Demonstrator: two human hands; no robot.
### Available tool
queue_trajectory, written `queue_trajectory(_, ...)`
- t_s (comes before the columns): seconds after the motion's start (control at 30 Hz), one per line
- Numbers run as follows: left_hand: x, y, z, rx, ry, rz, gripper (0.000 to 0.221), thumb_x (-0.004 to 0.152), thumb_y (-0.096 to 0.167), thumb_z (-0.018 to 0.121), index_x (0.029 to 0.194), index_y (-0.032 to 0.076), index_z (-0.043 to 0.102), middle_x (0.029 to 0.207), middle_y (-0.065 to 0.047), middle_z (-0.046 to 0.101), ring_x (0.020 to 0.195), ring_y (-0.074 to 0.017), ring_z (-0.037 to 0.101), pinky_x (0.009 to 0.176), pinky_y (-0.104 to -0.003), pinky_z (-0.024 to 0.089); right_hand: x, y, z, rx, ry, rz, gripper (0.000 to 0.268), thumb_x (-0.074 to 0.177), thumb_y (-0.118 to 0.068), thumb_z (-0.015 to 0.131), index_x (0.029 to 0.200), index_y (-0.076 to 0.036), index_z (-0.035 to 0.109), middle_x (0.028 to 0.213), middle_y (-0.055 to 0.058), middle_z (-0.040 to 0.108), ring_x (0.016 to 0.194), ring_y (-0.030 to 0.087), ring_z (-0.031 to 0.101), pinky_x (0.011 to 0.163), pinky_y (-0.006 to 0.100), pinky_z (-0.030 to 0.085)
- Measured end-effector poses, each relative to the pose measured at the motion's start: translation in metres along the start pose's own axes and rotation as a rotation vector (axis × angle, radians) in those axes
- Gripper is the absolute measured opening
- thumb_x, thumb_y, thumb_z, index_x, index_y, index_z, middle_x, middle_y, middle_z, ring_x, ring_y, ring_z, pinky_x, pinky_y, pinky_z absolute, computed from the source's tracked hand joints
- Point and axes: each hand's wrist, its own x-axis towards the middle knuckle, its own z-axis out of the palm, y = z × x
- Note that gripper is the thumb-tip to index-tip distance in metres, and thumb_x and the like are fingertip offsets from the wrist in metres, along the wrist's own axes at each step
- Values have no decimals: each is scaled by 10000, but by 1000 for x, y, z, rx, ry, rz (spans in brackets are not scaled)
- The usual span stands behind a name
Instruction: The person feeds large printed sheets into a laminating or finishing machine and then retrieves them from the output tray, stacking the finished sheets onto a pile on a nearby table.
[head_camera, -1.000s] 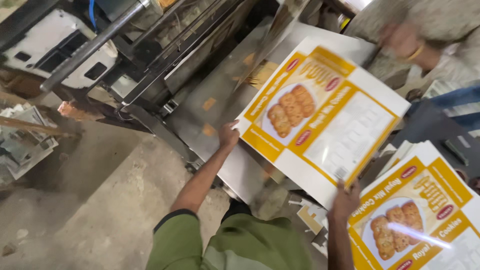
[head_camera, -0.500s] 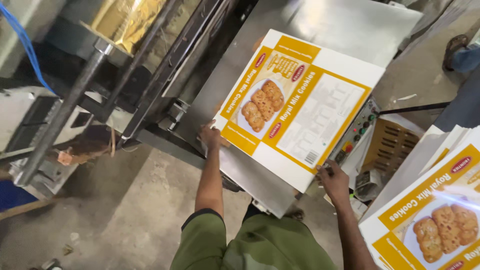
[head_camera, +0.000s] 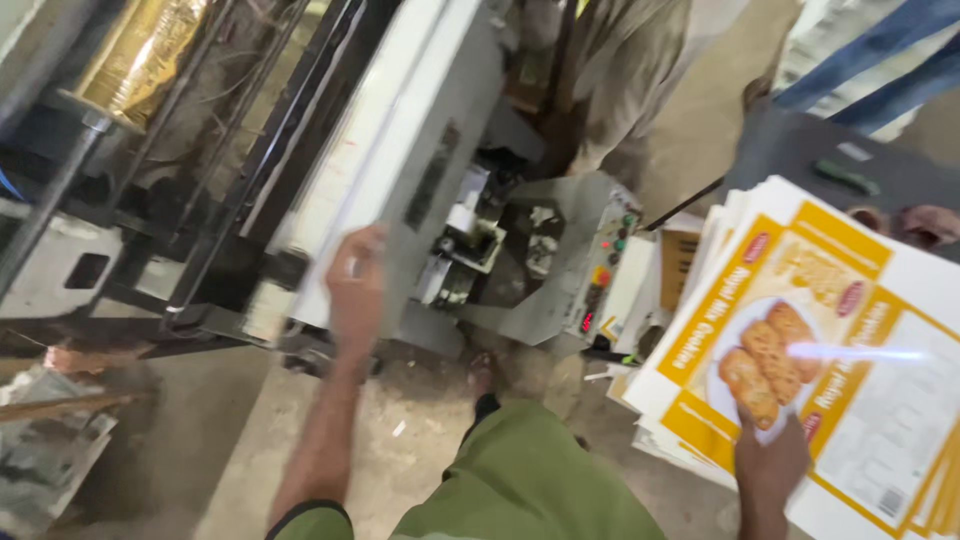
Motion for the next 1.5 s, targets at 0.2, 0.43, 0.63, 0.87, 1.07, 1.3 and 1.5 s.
queue_trajectory(0.2, -190, 17, 260, -1, -590, -419, 691, 699, 306, 845, 1277, 29, 588, 1202, -182, 655, 1110, -293, 647, 957, -412, 529, -45, 125, -11, -478, -34, 90, 765, 889, -641, 665, 1304, 1, 666, 1110, 245, 725, 968, 416, 709, 866, 526, 549)
queue_trajectory(0.43, -305, 36, 308, -27, -420, 49, 594, 800, 123, 781, 1343, -20, 586, 1250, -229, 652, 1111, -332, 616, 925, -465, 509, -55, 151, 1, -238, -144, 197, 721, 904, -573, 674, 1417, -66, 654, 1167, 211, 749, 1039, 383, 723, 934, 453, 568)
queue_trajectory(0.63, -195, 133, 298, -790, -478, -525, 421, 896, -3, 642, 1317, 2, 637, 956, -56, 738, 730, -117, 646, 628, -277, 542, -14, 112, -37, 671, -232, 397, 681, 826, -407, 708, 1379, -18, 629, 1225, 245, 699, 1086, 390, 683, 948, 437, 551)
queue_trajectory(0.87, -60, 118, 185, -749, -268, -268, 435, 929, -36, 611, 1363, -5, 602, 974, -57, 745, 677, -90, 644, 589, -245, 512, -14, 0, -71, 1053, -357, 52, 668, 735, -213, 748, 1336, 38, 601, 1293, 284, 641, 1141, 399, 635, 964, 419, 532)
queue_trajectory(1.07, -18, -75, 111, -115, 9, -460, 458, 827, 11, 661, 1263, 114, 761, 679, -66, 681, 544, -87, 575, 544, -277, 495, 28, -121, 23, 692, -166, -345, 526, 858, -101, 704, 1352, 44, 594, 1263, 224, 626, 1101, 319, 607, 918, 374, 515)
queue_trajectory(1.3, -65, -270, 81, 653, 123, -316, 349, 781, 58, 679, 1102, 123, 800, 1014, -147, 686, 1053, -330, 619, 1017, -480, 469, 19, -184, 227, 687, -260, -64, 557, 966, -109, 746, 1456, 42, 530, 1110, 129, 693, 932, 176, 630, 825, 328, 518)
queue_trajectory(1.5, -63, -316, 62, 766, 182, -528, 343, 751, 84, 714, 1071, 153, 816, 987, -163, 661, 1078, -371, 578, 927, -559, 403, 13, -184, 237, 355, -594, 70, 542, 906, -190, 781, 1394, -12, 626, 812, 146, 720, 702, 223, 655, 658, 371, 529)
